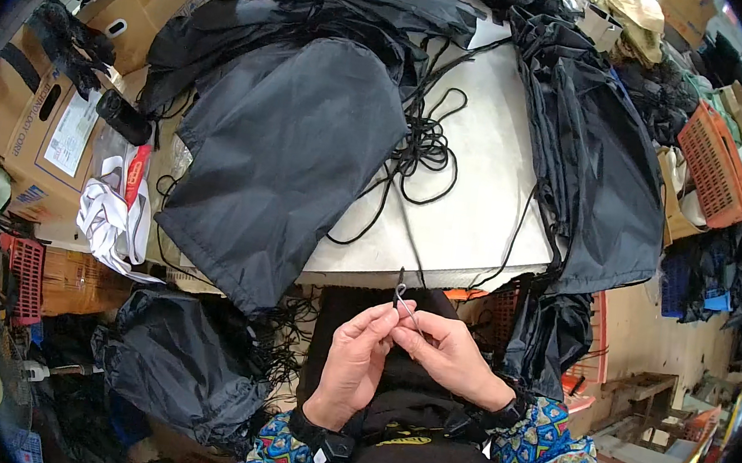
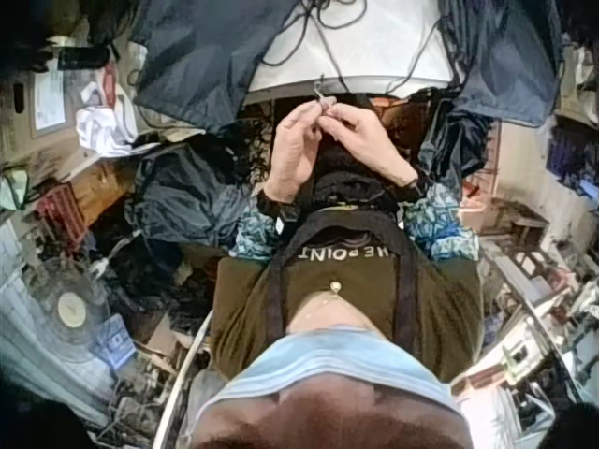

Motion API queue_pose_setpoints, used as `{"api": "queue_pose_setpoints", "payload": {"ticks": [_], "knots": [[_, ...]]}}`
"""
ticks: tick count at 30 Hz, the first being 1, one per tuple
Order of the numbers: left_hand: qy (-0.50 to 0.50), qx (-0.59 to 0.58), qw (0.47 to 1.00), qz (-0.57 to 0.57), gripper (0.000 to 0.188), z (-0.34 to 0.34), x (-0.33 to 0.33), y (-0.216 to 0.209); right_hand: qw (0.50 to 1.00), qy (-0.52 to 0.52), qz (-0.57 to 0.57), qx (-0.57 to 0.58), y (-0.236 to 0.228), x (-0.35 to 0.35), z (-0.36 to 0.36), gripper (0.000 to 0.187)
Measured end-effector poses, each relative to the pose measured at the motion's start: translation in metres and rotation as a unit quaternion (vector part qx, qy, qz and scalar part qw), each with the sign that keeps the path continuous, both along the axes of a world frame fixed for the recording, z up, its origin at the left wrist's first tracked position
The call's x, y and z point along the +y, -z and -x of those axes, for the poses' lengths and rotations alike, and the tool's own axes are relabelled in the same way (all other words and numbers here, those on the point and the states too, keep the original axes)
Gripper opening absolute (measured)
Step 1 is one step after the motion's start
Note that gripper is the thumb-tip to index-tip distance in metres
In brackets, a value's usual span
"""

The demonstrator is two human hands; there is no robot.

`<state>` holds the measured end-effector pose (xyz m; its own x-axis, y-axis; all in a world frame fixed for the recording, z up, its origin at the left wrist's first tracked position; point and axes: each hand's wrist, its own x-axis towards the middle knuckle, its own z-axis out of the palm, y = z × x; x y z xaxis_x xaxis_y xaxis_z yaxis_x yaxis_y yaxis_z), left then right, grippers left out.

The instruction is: The person threads black drawstrings through the hems of black fabric bags using a metal tool. They repeatedly pick up a bag, thread the string through the casing, and place the finished bag aside. The task involves handling multiple bags and strings in a repetitive assembly process.

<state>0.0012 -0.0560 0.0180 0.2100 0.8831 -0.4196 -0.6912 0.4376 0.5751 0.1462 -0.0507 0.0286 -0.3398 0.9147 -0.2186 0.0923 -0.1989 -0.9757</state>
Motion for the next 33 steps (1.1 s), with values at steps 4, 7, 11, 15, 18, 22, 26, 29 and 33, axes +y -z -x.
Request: {"api": "queue_pose_setpoints", "payload": {"ticks": [4, 7, 11, 15, 18, 22, 26, 29, 33], "knots": [[-0.039, -0.043, 0.998, 0.033, 0.018, 0.008, 0.003, -0.002, 0.995, -0.083, 0.036, -0.036, -0.008, -0.006, -0.015, 0.018], [-0.027, -0.009, 0.999, 0.019, 0.017, 0.01, 0.007, -0.01, 0.988, -0.003, 0.106, 0.109, -0.022, -0.012, -0.015, 0.018], [-0.018, 0.092, 0.996, -0.008, 0.014, 0.011, 0.006, -0.014, 0.982, 0.118, 0.018, 0.147, -0.008, -0.02, -0.022, 0.015], [-0.029, 0.154, 0.987, -0.022, 0.011, 0.01, 0.002, -0.013, 0.99, 0.037, -0.108, -0.083, -0.032, -0.005, -0.018, 0.023], [-0.018, 0.146, 0.987, -0.068, 0.012, 0.018, -0.003, -0.006, 0.988, -0.036, -0.073, -0.127, -0.033, -0.002, -0.019, 0.022], [-0.023, 0.236, 0.965, -0.113, 0.009, 0.016, -0.003, -0.012, 0.978, -0.035, -0.106, -0.177, -0.032, -0.003, -0.016, 0.021], [-0.007, 0.27, 0.954, -0.131, 0.008, 0.019, -0.004, -0.014, 0.968, -0.019, -0.175, -0.179, -0.028, -0.004, -0.013, 0.022], [-0.002, 0.27, 0.953, -0.138, 0.008, 0.021, -0.004, -0.016, 0.953, -0.02, -0.224, -0.201, -0.026, -0.006, -0.012, 0.022], [0.002, 0.281, 0.951, -0.129, 0.011, 0.025, -0.004, -0.015, 0.933, -0.029, -0.272, -0.233, -0.02, -0.009, -0.012, 0.023]]}}
